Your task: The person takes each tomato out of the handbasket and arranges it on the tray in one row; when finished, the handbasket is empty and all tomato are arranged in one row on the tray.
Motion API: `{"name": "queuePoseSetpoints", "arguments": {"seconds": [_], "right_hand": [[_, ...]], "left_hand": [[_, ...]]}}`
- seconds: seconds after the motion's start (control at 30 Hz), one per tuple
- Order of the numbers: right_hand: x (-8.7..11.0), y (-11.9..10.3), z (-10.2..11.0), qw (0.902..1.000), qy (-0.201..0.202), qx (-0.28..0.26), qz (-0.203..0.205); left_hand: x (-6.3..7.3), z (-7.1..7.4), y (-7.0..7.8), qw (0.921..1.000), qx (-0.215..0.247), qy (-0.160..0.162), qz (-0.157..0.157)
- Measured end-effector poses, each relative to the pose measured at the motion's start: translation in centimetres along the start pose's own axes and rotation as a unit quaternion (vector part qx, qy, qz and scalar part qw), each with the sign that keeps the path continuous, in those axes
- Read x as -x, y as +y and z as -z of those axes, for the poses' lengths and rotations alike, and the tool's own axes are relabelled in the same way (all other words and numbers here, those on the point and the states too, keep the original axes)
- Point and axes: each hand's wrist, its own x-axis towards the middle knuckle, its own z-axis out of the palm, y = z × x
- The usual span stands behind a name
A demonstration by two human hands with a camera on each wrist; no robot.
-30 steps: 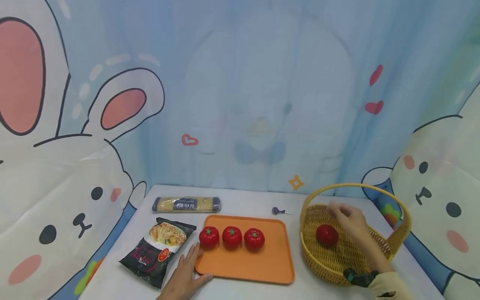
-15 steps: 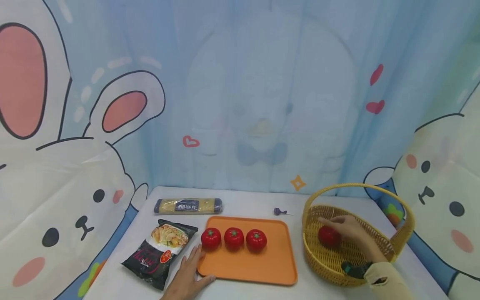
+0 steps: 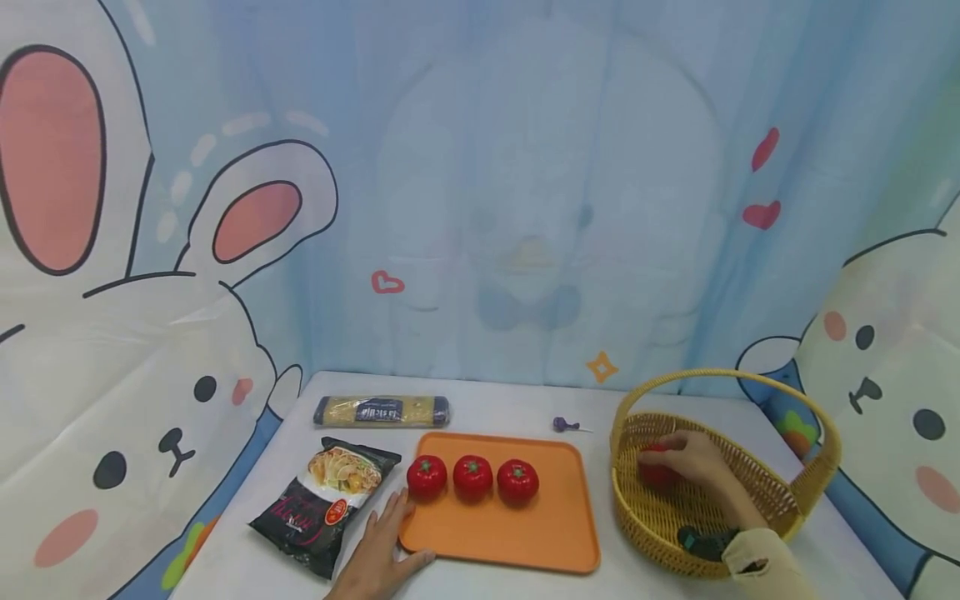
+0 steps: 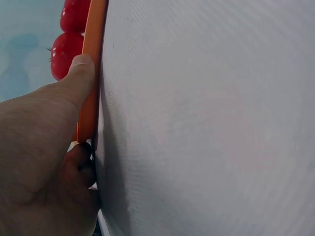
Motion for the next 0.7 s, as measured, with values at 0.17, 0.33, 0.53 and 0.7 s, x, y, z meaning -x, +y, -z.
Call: {"name": "queuePoseSetpoints", "arguments": {"seconds": [0.17,0.33,0.53,0.7], "right_hand": [[0.2,0.2,-0.3,0.998,0.014,-0.043,0.044],[0.8,0.1,-0.2,0.9966,0.005,-0.053,0.063],[1.2,-0.3,0.1,0.9976,-0.046,-0.025,0.045],[1.8,-0.7,0.2,0.9951,-0.09,0.001,0.042]], "left_hand": [[0.0,0.0,0.1,1.0,-0.003,-0.002,0.001],[-0.1,0.1,0.2,0.9999,-0.004,-0.007,0.006],[0.1,0.1,0.2,1.0,-0.008,-0.001,-0.004],[0.1,0.0,0.0,0.9999,-0.008,-0.002,-0.007]]}}
